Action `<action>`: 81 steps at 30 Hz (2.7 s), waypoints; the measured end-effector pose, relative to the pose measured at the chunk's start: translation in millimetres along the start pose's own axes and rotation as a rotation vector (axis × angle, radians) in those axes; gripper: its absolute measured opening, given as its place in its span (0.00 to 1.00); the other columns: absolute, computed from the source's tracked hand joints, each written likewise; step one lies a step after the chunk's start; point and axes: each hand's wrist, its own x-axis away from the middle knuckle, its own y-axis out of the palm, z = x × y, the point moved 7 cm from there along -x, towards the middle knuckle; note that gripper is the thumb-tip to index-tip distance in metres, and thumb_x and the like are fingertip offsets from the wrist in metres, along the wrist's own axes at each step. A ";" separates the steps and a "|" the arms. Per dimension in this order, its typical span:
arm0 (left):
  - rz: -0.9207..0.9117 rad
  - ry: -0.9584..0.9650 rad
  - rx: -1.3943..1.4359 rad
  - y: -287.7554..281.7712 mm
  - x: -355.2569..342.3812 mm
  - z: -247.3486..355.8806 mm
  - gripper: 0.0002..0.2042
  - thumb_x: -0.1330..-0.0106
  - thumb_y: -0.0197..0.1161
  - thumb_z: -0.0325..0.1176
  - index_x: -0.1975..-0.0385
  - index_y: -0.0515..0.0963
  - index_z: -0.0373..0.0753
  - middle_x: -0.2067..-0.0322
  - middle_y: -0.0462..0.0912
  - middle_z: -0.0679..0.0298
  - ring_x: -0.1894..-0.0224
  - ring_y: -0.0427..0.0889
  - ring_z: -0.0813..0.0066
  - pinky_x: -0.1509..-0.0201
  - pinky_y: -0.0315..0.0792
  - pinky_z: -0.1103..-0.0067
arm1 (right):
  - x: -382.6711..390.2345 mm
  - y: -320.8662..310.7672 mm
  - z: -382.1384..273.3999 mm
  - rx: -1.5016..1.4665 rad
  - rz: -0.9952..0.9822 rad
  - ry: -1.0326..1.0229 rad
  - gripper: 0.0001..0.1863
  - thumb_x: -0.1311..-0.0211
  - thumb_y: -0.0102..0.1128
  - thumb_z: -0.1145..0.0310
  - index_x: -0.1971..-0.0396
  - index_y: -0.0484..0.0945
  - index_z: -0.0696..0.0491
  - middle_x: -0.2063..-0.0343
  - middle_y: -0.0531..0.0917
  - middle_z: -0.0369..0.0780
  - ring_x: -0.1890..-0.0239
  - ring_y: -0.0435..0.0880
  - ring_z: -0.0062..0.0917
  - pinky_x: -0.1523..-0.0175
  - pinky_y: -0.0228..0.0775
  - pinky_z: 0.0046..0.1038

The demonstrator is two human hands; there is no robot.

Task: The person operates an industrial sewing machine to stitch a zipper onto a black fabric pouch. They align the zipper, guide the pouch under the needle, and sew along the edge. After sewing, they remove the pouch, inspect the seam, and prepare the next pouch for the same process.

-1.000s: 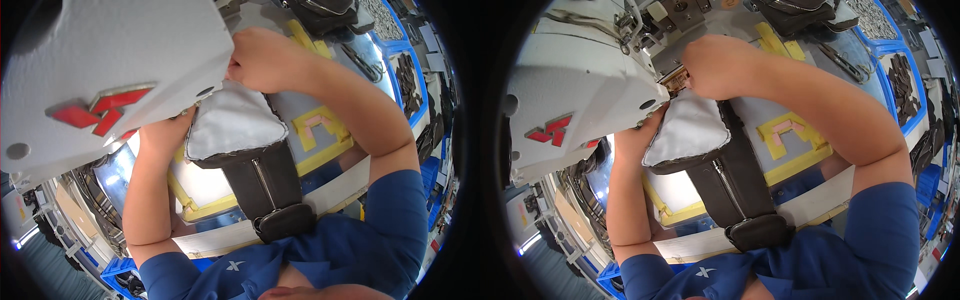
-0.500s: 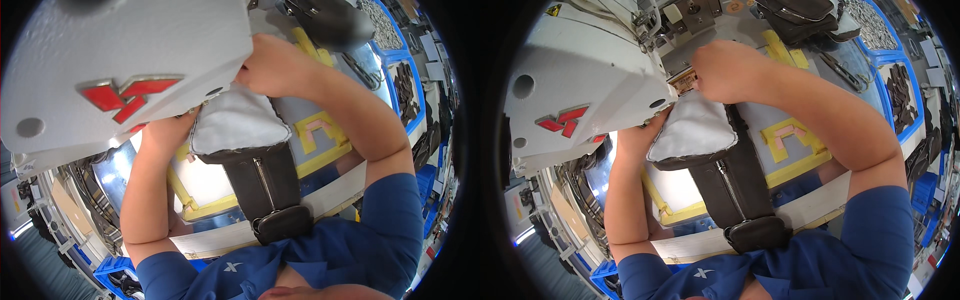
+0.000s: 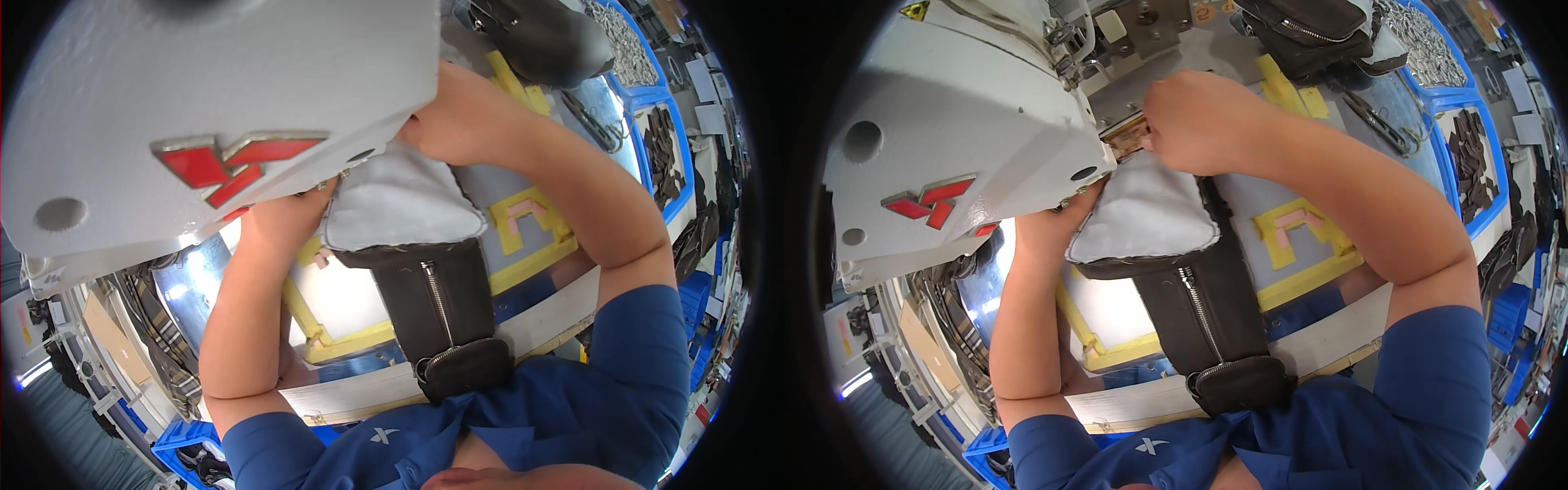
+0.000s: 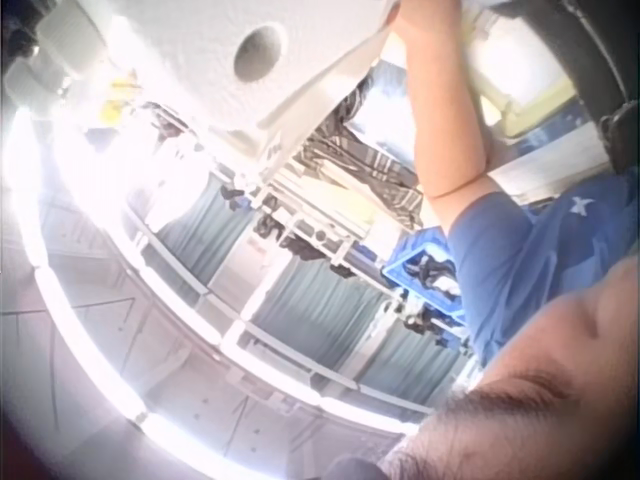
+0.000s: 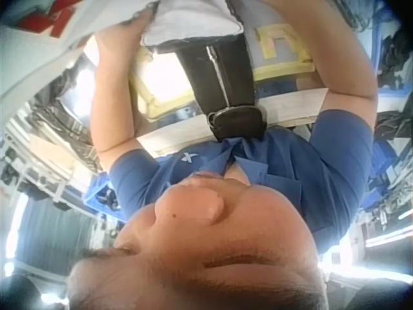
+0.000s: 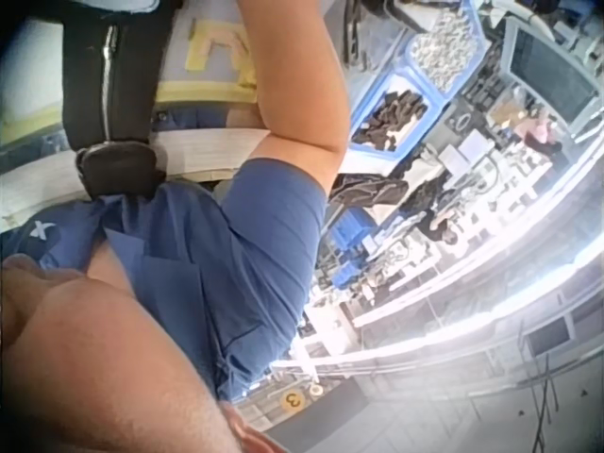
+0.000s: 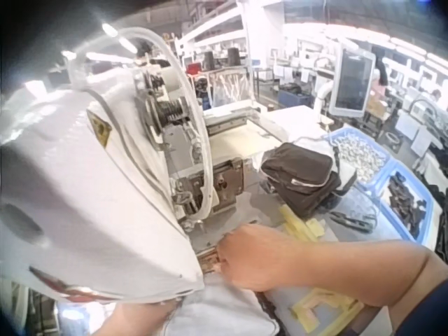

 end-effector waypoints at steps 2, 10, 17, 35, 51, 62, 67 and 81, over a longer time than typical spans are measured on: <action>-0.041 -0.096 -0.021 0.7 2.0 -1.7 0.14 0.33 0.73 0.38 0.52 0.89 0.40 0.59 0.92 0.56 0.55 0.91 0.60 0.52 0.83 0.69 | 3.2 -2.3 3.0 0.005 0.043 -0.026 0.15 0.36 0.66 0.63 0.69 0.87 0.62 0.68 0.88 0.52 0.59 0.88 0.53 0.52 0.80 0.48; -0.195 -0.320 -0.151 -3.3 8.3 -10.9 0.14 0.32 0.71 0.40 0.50 0.88 0.47 0.55 0.91 0.59 0.53 0.90 0.57 0.49 0.83 0.65 | -4.0 8.1 2.9 -0.045 0.009 -0.033 0.15 0.36 0.65 0.62 0.69 0.87 0.62 0.68 0.87 0.53 0.60 0.87 0.53 0.53 0.80 0.49; -0.347 -0.397 -0.350 -20.2 8.6 11.5 0.18 0.34 0.72 0.34 0.46 0.83 0.36 0.55 0.88 0.49 0.54 0.87 0.47 0.51 0.79 0.64 | -3.3 13.3 7.3 -0.063 0.025 -0.041 0.16 0.36 0.66 0.60 0.69 0.88 0.60 0.70 0.88 0.51 0.61 0.88 0.52 0.54 0.79 0.48; -0.492 0.177 -0.035 -1.3 25.7 103.3 0.35 0.48 0.82 0.43 0.41 0.78 0.33 0.39 0.81 0.42 0.41 0.82 0.38 0.38 0.78 0.59 | 2.3 -15.2 -7.7 -0.072 -0.118 0.027 0.14 0.41 0.63 0.65 0.71 0.84 0.65 0.71 0.85 0.54 0.64 0.85 0.54 0.58 0.76 0.48; -0.633 0.076 -0.238 -0.9 27.3 103.4 0.34 0.45 0.78 0.42 0.40 0.78 0.31 0.38 0.79 0.41 0.42 0.82 0.37 0.37 0.77 0.59 | -6.0 10.4 -12.9 -0.093 -0.040 0.003 0.13 0.40 0.62 0.67 0.71 0.87 0.63 0.70 0.87 0.55 0.62 0.88 0.54 0.56 0.80 0.50; -0.651 0.108 -0.237 -4.4 28.9 101.0 0.34 0.43 0.77 0.44 0.41 0.77 0.30 0.41 0.80 0.41 0.45 0.83 0.40 0.40 0.78 0.60 | 2.3 -2.9 -16.3 -0.051 0.094 -0.088 0.14 0.41 0.60 0.67 0.78 0.84 0.63 0.74 0.86 0.54 0.64 0.87 0.53 0.55 0.80 0.49; -0.636 0.132 -0.249 -2.9 30.5 103.7 0.34 0.43 0.77 0.44 0.41 0.76 0.29 0.41 0.79 0.41 0.46 0.84 0.43 0.41 0.79 0.61 | 0.4 0.4 -16.5 -0.022 0.156 -0.138 0.14 0.40 0.60 0.67 0.78 0.84 0.64 0.74 0.85 0.55 0.64 0.87 0.54 0.55 0.80 0.49; -0.675 0.159 -0.264 -5.7 35.7 101.7 0.34 0.43 0.77 0.45 0.41 0.75 0.30 0.41 0.79 0.39 0.44 0.84 0.44 0.40 0.79 0.64 | 2.9 -10.7 -30.7 -0.059 0.113 -0.153 0.12 0.42 0.62 0.70 0.59 0.85 0.54 0.65 0.88 0.49 0.60 0.86 0.52 0.56 0.79 0.48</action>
